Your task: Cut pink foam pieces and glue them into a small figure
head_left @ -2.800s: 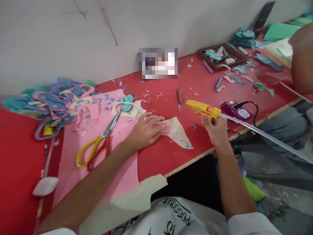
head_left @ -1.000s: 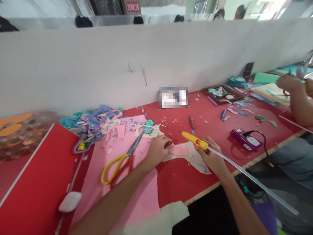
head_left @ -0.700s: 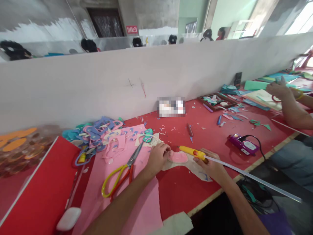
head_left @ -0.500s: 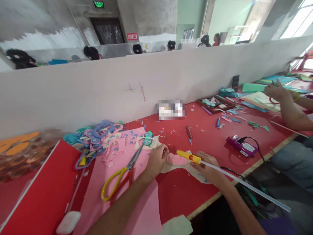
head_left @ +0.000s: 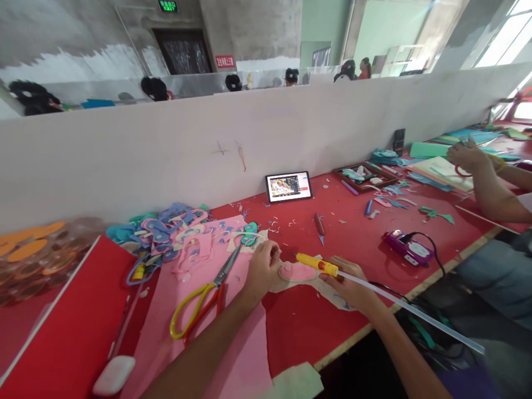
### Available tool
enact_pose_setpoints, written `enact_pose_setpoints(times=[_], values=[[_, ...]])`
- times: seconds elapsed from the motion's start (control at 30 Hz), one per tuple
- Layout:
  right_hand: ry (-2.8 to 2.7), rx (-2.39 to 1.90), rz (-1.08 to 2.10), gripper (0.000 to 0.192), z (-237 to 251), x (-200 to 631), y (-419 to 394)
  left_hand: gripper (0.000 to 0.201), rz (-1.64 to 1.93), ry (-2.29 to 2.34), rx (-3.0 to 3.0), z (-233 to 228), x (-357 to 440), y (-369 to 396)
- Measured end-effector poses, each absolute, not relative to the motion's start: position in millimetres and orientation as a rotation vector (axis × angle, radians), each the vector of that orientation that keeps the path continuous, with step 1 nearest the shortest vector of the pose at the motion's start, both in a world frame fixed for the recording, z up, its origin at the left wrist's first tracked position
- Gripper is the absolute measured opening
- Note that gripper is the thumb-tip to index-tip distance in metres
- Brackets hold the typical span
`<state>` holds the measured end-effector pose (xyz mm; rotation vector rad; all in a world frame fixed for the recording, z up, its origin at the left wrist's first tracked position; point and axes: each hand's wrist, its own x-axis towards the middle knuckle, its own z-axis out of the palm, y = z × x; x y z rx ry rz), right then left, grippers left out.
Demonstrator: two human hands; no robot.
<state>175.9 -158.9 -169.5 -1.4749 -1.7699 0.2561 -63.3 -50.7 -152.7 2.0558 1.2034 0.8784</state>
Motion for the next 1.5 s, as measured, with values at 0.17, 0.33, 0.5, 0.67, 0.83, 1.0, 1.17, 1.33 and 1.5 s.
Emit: enact_pose_setpoints(times=[0.17,0.33,0.5,0.67,0.83,1.0,1.17,1.33,1.5], values=[[-1.781,-1.469,0.276,0.039,-165.0,175.0,-161.4,0.014,0.996,1.223,2.044,-152.1,-63.6,-50.8],[-1.782,-1.441,0.249,0.034,-158.1,168.1,-164.5,0.014,0.99,1.206,2.082,-152.5,-63.4,-51.4],[-1.803,-1.463,0.232,0.032,-157.8,161.2,-166.0,0.011,0.993,1.211,2.074,-152.3,-62.4,-52.3],[-1.84,-1.526,0.257,0.039,-158.2,162.5,-163.1,0.011,1.009,1.182,2.079,-151.2,-60.3,-52.9],[-1.904,-1.582,0.19,0.044,-160.0,162.3,-164.5,0.01,0.999,1.169,2.063,-149.8,-60.0,-52.8],[-1.909,-1.598,0.09,0.046,-159.3,161.3,-170.2,0.009,0.975,1.161,2.056,-149.9,-60.8,-52.2],[-1.899,-1.61,0.091,0.049,-160.1,162.7,-171.1,0.009,0.963,1.183,2.081,-148.5,-60.6,-52.8],[-1.882,-1.635,0.096,0.055,-161.6,163.3,-169.7,0.009,0.954,1.195,2.069,-146.9,-59.8,-53.1],[-1.875,-1.615,0.109,0.057,-160.6,162.5,-169.5,0.009,0.935,1.211,2.051,-146.7,-59.4,-52.5]])
